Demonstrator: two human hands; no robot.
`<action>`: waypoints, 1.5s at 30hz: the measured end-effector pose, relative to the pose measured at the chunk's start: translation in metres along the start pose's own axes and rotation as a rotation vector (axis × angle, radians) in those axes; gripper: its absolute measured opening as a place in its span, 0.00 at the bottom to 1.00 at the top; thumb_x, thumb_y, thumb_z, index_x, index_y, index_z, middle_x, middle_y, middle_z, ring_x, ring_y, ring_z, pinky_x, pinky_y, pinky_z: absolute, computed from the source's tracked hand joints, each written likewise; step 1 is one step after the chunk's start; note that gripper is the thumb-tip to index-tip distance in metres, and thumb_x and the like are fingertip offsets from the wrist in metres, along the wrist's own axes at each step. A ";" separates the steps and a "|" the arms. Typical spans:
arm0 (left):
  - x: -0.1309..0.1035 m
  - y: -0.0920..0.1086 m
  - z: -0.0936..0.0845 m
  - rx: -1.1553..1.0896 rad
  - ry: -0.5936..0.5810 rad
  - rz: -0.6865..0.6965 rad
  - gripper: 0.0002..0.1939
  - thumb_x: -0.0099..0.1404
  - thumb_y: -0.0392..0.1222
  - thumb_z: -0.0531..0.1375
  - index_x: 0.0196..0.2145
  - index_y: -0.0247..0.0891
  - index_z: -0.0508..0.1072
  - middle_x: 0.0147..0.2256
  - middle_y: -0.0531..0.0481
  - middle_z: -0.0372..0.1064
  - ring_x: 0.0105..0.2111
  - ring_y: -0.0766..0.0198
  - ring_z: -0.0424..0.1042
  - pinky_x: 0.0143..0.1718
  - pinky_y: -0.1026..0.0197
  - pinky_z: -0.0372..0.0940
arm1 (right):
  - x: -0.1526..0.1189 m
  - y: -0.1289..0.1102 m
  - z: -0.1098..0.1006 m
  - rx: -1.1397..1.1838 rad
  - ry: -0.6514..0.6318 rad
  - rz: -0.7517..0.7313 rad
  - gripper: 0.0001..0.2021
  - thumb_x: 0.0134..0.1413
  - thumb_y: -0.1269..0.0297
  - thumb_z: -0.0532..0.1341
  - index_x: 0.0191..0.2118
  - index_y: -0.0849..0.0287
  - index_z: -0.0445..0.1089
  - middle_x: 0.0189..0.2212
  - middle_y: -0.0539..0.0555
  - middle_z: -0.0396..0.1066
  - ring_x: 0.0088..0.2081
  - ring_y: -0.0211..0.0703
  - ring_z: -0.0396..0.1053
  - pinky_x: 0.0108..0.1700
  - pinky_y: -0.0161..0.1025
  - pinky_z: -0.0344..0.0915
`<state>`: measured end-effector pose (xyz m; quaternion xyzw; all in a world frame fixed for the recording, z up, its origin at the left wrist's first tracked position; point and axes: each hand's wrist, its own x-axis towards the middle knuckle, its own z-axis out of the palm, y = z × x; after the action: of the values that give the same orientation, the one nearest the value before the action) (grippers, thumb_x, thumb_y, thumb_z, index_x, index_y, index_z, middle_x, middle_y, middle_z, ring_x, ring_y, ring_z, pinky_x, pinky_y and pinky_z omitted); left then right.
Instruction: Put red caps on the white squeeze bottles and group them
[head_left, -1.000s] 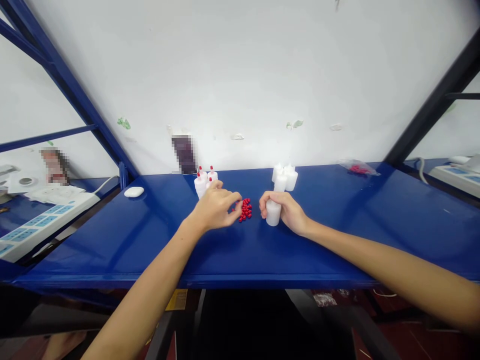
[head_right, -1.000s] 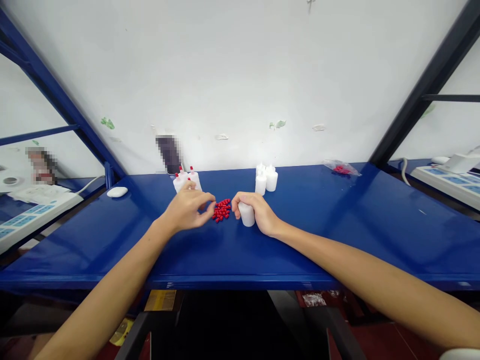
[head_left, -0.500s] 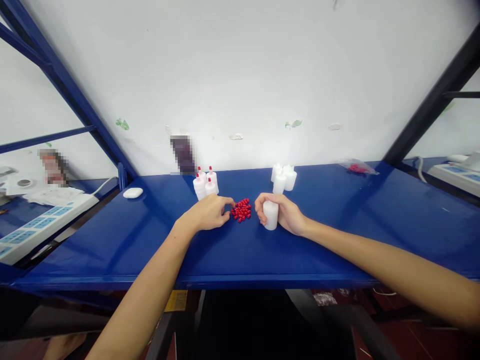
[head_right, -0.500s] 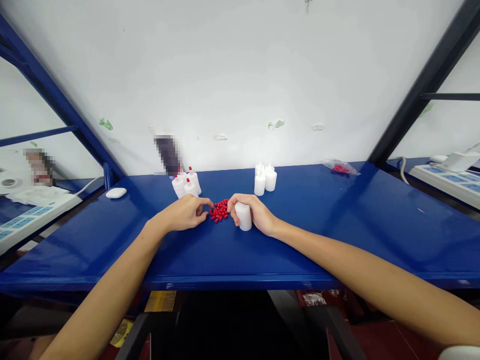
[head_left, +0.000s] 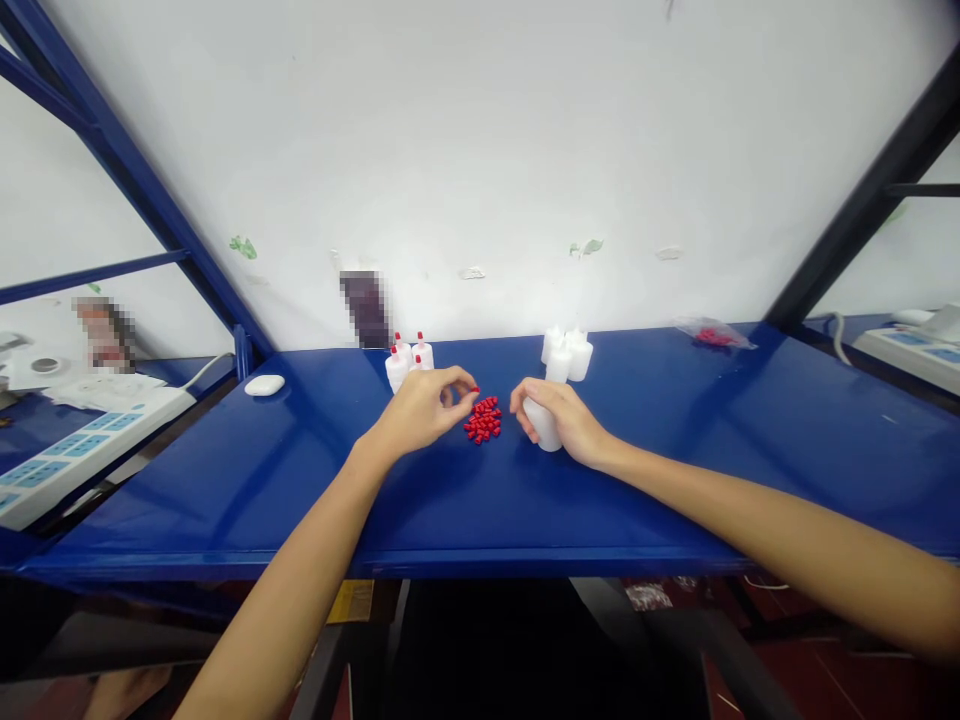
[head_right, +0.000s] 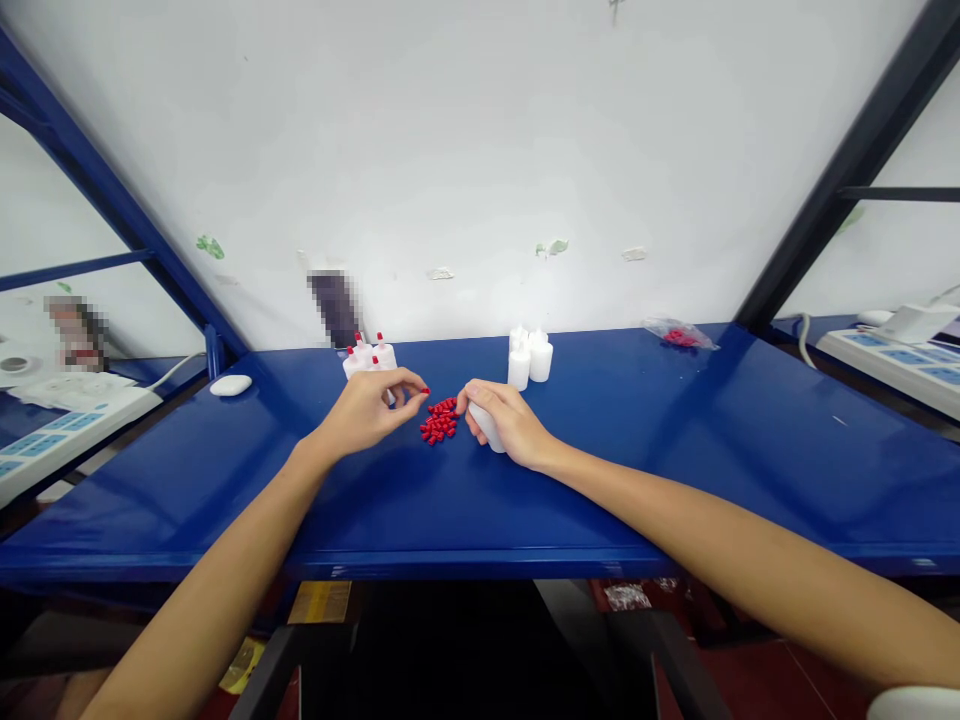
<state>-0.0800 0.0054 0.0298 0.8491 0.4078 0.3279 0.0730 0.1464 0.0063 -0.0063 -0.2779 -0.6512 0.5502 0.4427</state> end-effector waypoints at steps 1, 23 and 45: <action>0.003 0.007 0.003 -0.075 0.050 -0.007 0.06 0.63 0.41 0.61 0.36 0.37 0.76 0.26 0.53 0.74 0.21 0.70 0.66 0.25 0.66 0.60 | 0.001 0.001 0.000 0.006 0.010 0.008 0.20 0.62 0.48 0.54 0.29 0.59 0.68 0.18 0.48 0.65 0.19 0.35 0.62 0.22 0.32 0.57; 0.024 0.043 0.029 -0.570 -0.007 -0.021 0.05 0.60 0.38 0.63 0.34 0.35 0.79 0.30 0.50 0.69 0.25 0.70 0.62 0.26 0.64 0.60 | 0.000 -0.002 0.003 -0.090 -0.026 -0.081 0.27 0.60 0.43 0.51 0.18 0.59 0.64 0.13 0.50 0.62 0.17 0.36 0.59 0.22 0.35 0.56; 0.021 0.018 0.011 -0.225 0.493 0.129 0.06 0.67 0.44 0.61 0.37 0.42 0.76 0.38 0.49 0.65 0.39 0.62 0.67 0.44 0.57 0.65 | -0.001 0.000 -0.001 -0.142 -0.025 -0.091 0.15 0.60 0.52 0.56 0.31 0.58 0.67 0.20 0.48 0.65 0.24 0.39 0.62 0.30 0.37 0.59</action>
<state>-0.0523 0.0111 0.0393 0.7543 0.3193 0.5719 0.0446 0.1475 0.0057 -0.0064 -0.2719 -0.7061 0.4853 0.4381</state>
